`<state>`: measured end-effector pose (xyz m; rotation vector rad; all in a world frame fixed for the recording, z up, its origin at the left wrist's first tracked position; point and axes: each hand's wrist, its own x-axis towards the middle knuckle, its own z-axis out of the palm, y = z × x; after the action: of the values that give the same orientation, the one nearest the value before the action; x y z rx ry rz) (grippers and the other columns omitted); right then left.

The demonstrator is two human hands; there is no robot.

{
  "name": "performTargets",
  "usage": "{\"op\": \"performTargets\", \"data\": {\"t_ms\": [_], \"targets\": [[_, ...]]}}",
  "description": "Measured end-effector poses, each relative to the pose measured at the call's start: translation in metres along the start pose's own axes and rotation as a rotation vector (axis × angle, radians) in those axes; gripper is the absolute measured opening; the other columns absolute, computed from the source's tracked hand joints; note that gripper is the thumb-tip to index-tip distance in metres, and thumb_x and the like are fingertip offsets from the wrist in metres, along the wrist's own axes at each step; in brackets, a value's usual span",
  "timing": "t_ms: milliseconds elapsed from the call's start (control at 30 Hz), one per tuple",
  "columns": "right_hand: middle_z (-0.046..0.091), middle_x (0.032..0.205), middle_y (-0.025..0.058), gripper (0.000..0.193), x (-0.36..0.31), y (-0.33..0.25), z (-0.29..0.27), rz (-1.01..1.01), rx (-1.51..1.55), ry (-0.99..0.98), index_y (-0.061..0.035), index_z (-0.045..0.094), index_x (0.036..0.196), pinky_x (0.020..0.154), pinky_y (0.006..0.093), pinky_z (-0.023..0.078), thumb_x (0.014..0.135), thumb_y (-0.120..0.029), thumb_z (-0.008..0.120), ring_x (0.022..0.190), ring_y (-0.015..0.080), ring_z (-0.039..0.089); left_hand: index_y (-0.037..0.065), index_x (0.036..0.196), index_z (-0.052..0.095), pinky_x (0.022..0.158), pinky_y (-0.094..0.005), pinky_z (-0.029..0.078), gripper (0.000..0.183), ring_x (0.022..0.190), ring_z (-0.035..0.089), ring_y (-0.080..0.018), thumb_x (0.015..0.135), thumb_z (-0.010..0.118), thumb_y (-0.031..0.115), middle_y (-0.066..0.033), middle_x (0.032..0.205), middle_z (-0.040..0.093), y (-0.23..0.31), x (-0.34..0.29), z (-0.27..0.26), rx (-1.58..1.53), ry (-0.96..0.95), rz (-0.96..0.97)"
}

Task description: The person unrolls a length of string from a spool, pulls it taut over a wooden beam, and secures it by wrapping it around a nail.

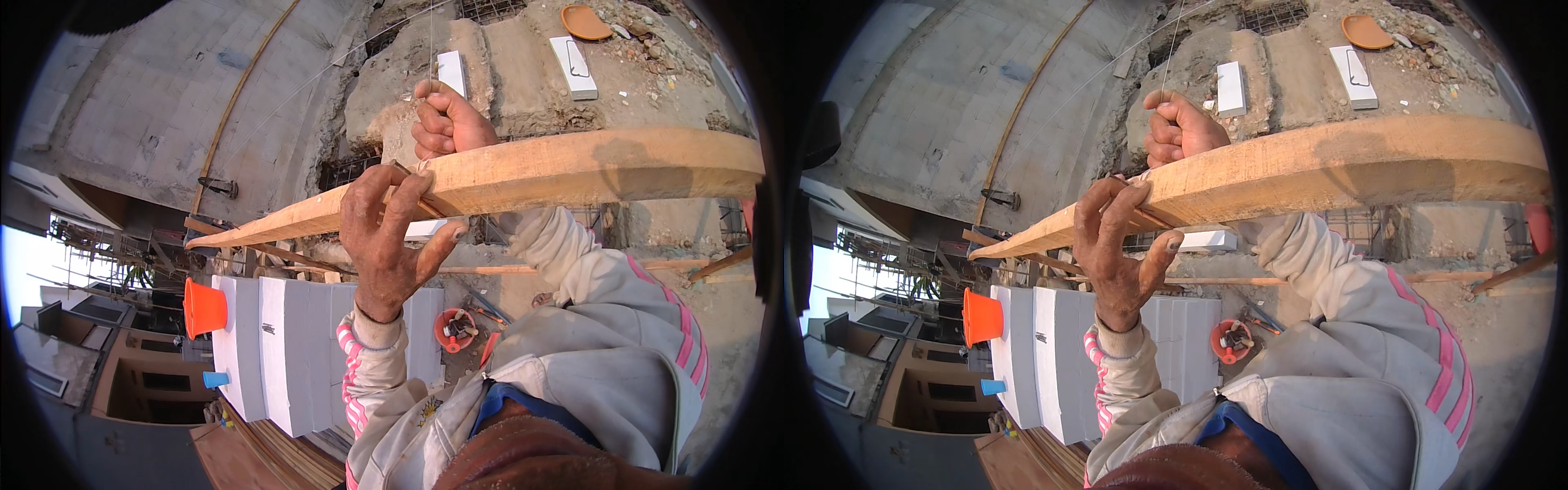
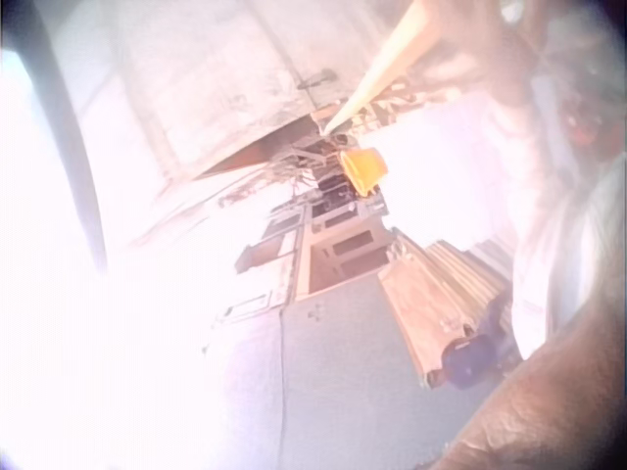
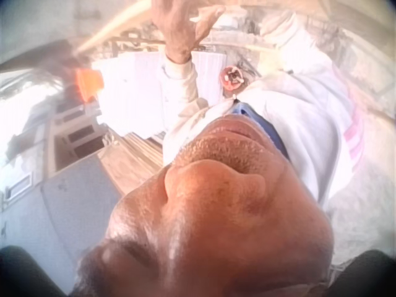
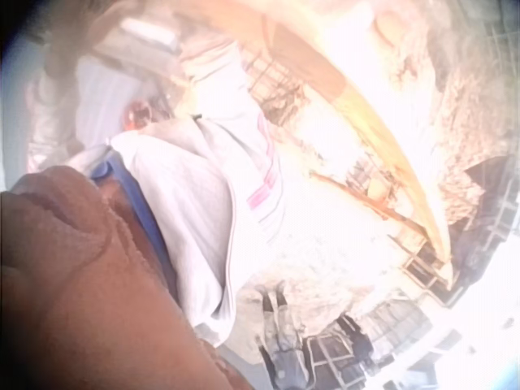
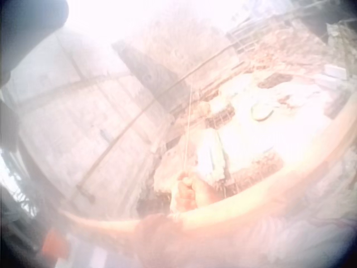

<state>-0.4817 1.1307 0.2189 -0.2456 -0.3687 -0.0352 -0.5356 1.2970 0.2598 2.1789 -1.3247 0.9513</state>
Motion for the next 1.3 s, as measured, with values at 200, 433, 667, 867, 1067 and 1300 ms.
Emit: {"op": "performTargets", "data": {"t_ms": [200,433,667,867,1067,1300], "targets": [[0.029,0.066,-0.0075,0.016,-0.003,-0.008,-0.01,0.037,0.019,-0.05,-0.0144,0.051,0.111,0.049,0.0218,0.033,0.099,-0.019,0.041,0.054,0.0047,0.033,0.007,0.118,0.065,0.094,-0.0478,0.051,0.056,0.112,0.059,-0.0319,0.082,0.077,0.048,-0.015,0.118,0.056,0.009,0.006,0.001,0.076,-0.022,0.022],[0.042,0.066,-0.0053,0.016,0.002,-0.013,0.008,0.026,0.098,0.143,-0.0156,0.053,0.112,0.047,0.0216,0.036,0.105,-0.02,0.039,0.057,0.007,0.044,0.012,0.125,0.062,0.111,-0.0544,0.033,0.056,0.124,0.05,-0.0318,0.079,0.079,0.039,-0.0105,0.124,0.055,0.021,-0.003,0.006,0.115,0.024,-0.039],[0.058,0.094,0.005,0.033,-0.021,-0.006,-0.116,-0.025,-0.414,-0.034,-0.0047,0.05,0.124,0.065,0.0268,0.052,0.104,-0.03,0.047,0.082,0.0147,0.058,0.006,0.125,0.061,0.106,-0.0484,0.042,0.038,0.126,0.05,-0.0335,0.094,0.066,0.027,-0.0151,0.125,0.055,0.037,-0.053,0.024,-0.032,0.424,-0.155],[0.055,0.082,0.0085,0.016,-0.21,-0.01,-0.334,0.591,-0.647,0.969,-0.0052,0.054,0.106,0.057,0.044,0.056,0.097,-0.018,0.056,0.068,0.0243,0.059,0.002,0.126,0.059,0.101,-0.0402,0.045,0.038,0.122,0.054,-0.0228,0.098,0.062,0.027,-0.0125,0.125,0.057,0.046,-0.083,0.057,-0.79,0.317,-0.7],[0.06,0.103,0.0177,0.041,-0.352,-0.029,-0.381,0.636,-0.503,1.02,0.0009,0.05,0.129,0.073,0.0456,0.061,0.089,0.008,0.052,0.089,0.0336,0.067,0.002,0.124,0.057,0.099,-0.0372,0.046,0.04,0.114,0.058,-0.0203,0.098,0.061,0.032,-0.0096,0.122,0.059,0.053,-0.069,0.105,-1.323,0.262,-0.838],[0.059,0.107,0.0135,0.026,-0.295,-0.055,-0.29,0.344,-0.565,0.891,-0.001,0.056,0.122,0.065,0.0359,0.059,0.096,-0.004,0.053,0.089,0.0275,0.068,-0.001,0.12,0.061,0.087,-0.0308,0.052,0.036,0.096,0.065,-0.0196,0.098,0.065,0.027,-0.0069,0.098,0.066,0.054,-0.062,0.13,-1.435,0.301,-0.76]]}}
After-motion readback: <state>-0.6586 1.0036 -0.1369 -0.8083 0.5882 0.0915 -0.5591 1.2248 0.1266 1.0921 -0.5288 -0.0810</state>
